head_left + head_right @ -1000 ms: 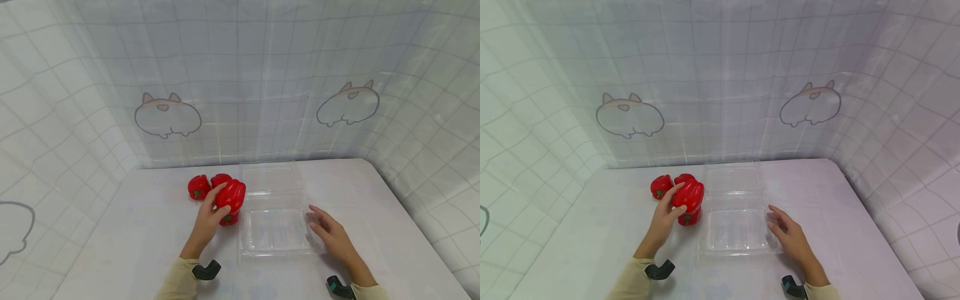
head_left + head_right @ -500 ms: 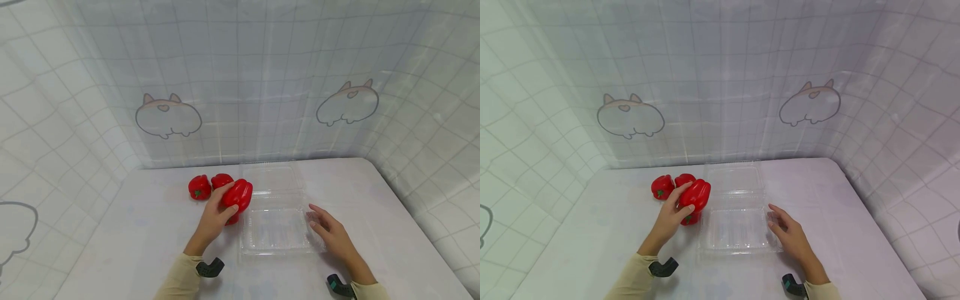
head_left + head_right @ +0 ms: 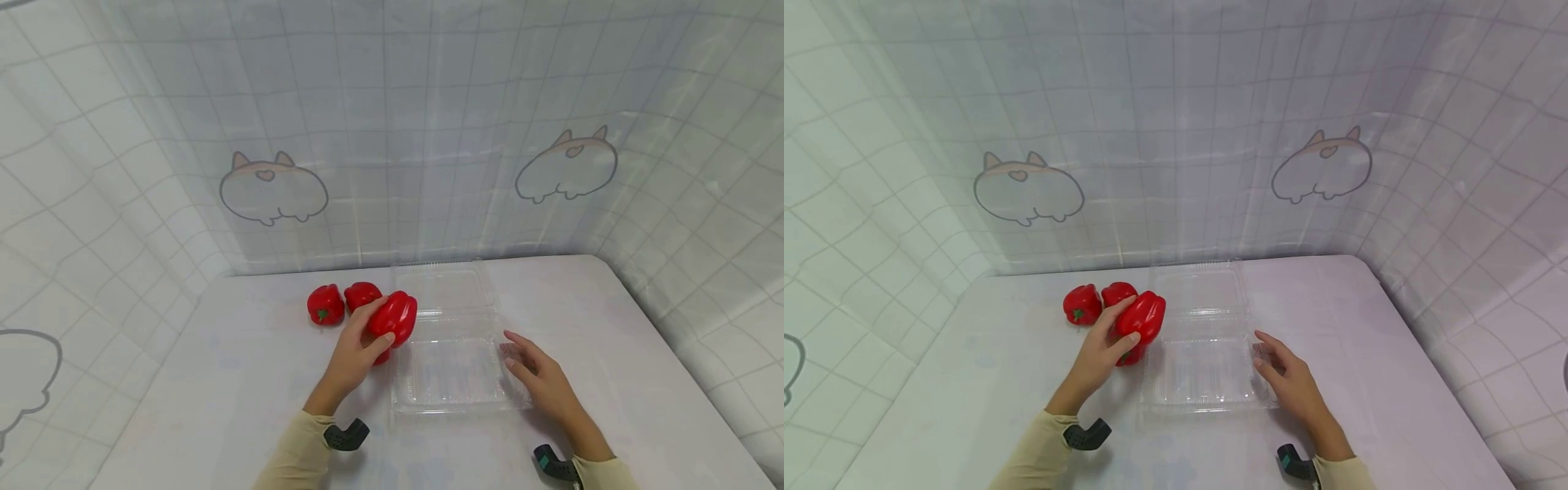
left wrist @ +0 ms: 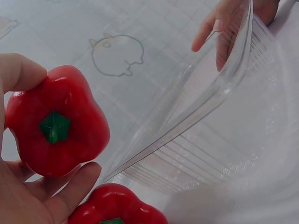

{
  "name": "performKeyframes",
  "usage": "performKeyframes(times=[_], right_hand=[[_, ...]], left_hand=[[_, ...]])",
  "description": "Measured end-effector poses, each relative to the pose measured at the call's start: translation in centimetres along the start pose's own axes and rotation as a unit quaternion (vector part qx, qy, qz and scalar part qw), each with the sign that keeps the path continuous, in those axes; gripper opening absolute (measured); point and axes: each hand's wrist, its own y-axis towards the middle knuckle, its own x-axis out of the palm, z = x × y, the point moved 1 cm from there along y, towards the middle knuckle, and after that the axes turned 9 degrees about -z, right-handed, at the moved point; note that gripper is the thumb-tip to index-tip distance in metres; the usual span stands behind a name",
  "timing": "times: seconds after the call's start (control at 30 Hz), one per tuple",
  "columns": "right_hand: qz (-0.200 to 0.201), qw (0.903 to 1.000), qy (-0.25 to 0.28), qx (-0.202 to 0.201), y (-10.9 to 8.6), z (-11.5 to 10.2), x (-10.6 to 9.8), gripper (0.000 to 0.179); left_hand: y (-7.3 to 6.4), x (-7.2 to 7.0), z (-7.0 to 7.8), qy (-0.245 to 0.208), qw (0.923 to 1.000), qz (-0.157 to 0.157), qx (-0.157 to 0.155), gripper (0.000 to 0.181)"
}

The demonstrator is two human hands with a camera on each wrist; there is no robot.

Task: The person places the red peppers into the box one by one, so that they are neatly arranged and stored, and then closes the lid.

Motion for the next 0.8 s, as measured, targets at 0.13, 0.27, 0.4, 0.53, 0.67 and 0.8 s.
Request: performKeyframes(times=[0.13, 0.27, 0.4, 0.53, 0.67, 0.8], right_hand=[[-0.002, 1.0000, 0.005, 0.003, 0.0, -0.1, -0.1, 0.048], [-0.003, 0.9999, 0.010, 0.006, 0.0, -0.1, -0.1, 0.049], [-0.004, 0.9999, 0.004, 0.010, 0.1, 0.0, -0.1, 0.049], [-0.004, 0.9999, 0.008, 0.009, 0.0, -0.2, -0.1, 0.049], [-0.002, 0.9999, 0.014, 0.006, 0.1, -0.3, -0.2, 0.048], [-0.002, 1.0000, 0.009, 0.003, 0.1, -0.2, -0.1, 0.048]], left_hand=[[0.1, 0.2, 0.1, -0.002, 1.0000, -0.004, 0.000, 0.073], [0.3, 0.4, 0.2, 0.002, 1.0000, -0.005, -0.001, 0.071], [0.6, 0.5, 0.5, 0.013, 0.9998, -0.013, 0.001, 0.074], [0.7, 0.6, 0.6, 0.026, 0.9993, -0.024, 0.007, 0.075], [1.0, 0.7, 0.5, 0.035, 0.9986, -0.037, 0.010, 0.073], [1.1, 0.7, 0.6, 0.044, 0.9981, -0.043, 0.005, 0.072]])
